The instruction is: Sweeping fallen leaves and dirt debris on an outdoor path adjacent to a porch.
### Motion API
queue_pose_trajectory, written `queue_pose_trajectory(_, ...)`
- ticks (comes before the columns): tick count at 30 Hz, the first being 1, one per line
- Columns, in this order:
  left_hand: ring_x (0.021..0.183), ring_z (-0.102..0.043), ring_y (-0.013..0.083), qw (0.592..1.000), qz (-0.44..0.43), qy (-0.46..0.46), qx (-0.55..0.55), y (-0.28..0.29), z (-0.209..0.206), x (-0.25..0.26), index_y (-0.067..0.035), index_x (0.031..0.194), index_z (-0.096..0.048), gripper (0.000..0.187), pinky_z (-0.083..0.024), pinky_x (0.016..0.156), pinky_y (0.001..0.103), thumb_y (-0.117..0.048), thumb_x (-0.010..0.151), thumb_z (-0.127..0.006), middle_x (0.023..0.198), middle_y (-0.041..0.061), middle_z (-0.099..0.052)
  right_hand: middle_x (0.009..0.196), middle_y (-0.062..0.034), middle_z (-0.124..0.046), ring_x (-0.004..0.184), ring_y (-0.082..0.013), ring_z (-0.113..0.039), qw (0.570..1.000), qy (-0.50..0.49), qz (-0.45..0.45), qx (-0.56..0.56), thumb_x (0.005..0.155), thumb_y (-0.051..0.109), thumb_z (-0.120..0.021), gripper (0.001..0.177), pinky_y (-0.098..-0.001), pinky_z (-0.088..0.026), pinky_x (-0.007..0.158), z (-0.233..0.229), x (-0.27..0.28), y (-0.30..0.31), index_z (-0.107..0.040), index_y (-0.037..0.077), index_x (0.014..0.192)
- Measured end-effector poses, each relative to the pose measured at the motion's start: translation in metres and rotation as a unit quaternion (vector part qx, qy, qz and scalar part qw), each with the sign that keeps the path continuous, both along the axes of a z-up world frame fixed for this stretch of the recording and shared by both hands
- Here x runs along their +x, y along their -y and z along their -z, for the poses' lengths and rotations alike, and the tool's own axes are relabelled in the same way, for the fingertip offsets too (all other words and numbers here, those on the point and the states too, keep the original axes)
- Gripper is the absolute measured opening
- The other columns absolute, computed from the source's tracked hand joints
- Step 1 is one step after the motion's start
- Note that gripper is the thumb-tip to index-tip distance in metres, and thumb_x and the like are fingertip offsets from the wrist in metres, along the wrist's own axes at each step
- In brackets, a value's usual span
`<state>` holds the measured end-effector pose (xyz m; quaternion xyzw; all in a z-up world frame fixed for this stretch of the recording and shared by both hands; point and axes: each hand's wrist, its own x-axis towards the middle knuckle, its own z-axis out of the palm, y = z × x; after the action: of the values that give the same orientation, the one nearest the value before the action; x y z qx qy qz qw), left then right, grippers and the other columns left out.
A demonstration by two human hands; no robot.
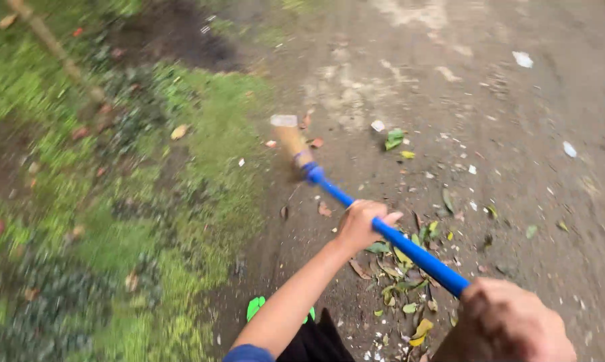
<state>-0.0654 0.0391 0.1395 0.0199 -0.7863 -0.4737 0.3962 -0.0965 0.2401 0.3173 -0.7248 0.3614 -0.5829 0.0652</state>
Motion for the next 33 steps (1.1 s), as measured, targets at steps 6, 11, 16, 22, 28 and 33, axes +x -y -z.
queue_pose_trajectory(6,0.058,-0.061,0.0383,0.991,0.01,0.13,0.028,-0.018,0.088,0.027,-0.006,0.059,-0.057,0.046,-0.044,0.056,0.048,-0.031,0.094,-0.071,0.06,0.017,-0.06,0.056,-0.0026,-0.051,0.047,-0.0168,-0.053,0.928,0.193,0.316,-0.04,0.095,0.005,-0.058,0.041,-0.0358,-0.05,0.049,0.041,0.047,0.029,-0.042,0.006,0.057)
queue_pose_trajectory(11,0.047,-0.056,0.0365,0.967,0.139,0.196,0.082,-0.035,0.089,0.014,-0.003,0.058,-0.055,0.046,-0.042,0.05,0.048,-0.029,0.092,-0.072,0.055,0.019,-0.056,0.054,-0.0018,-0.047,0.046,-0.0163,-0.047,0.883,0.145,0.446,-0.004,0.094,0.002,-0.055,0.038,-0.0338,-0.043,0.046,0.046,0.091,0.035,-0.043,0.004,0.058)
queue_pose_trajectory(16,0.051,-0.055,0.0342,0.97,0.237,0.059,-0.013,-0.072,0.061,-0.029,-0.006,0.055,-0.051,0.048,-0.04,0.052,0.047,-0.028,0.091,-0.073,0.054,0.015,-0.053,0.06,-0.0058,-0.051,0.05,-0.0204,-0.051,0.884,0.182,0.426,-0.069,0.1,0.019,-0.058,0.037,-0.0363,-0.048,0.052,0.014,0.125,0.01,-0.049,0.004,0.068)
queue_pose_trajectory(22,0.048,-0.051,0.0314,0.941,0.335,-0.033,-0.015,-0.169,-0.015,-0.045,-0.006,0.052,-0.047,0.05,-0.038,0.049,0.044,-0.026,0.086,-0.077,0.051,0.013,-0.05,0.091,-0.0086,-0.061,0.085,-0.0207,-0.061,0.715,0.425,0.469,-0.298,0.11,0.018,-0.058,0.018,-0.0386,-0.055,0.082,0.039,0.108,-0.045,-0.058,0.004,0.099)
queue_pose_trajectory(28,0.051,-0.048,0.0142,0.885,0.457,0.023,0.087,-0.258,0.013,-0.044,-0.005,0.061,-0.056,0.039,-0.039,0.051,0.034,-0.02,0.094,-0.068,0.055,0.002,-0.051,0.121,-0.0093,-0.064,0.112,-0.021,-0.062,0.506,0.547,0.596,-0.299,0.101,0.017,-0.064,0.021,-0.0417,-0.053,0.098,0.163,0.096,-0.143,-0.057,0.005,0.116)
queue_pose_trajectory(33,0.053,-0.038,0.0112,0.825,0.522,0.131,0.175,-0.33,0.042,0.003,-0.003,0.059,-0.052,0.047,-0.031,0.053,0.032,-0.018,0.101,-0.066,0.055,0.0,-0.046,0.142,-0.0123,-0.049,0.126,-0.0325,-0.056,0.264,0.737,0.491,-0.382,0.092,0.03,-0.067,0.054,-0.058,-0.056,0.099,0.26,0.152,-0.237,-0.046,0.012,0.138)
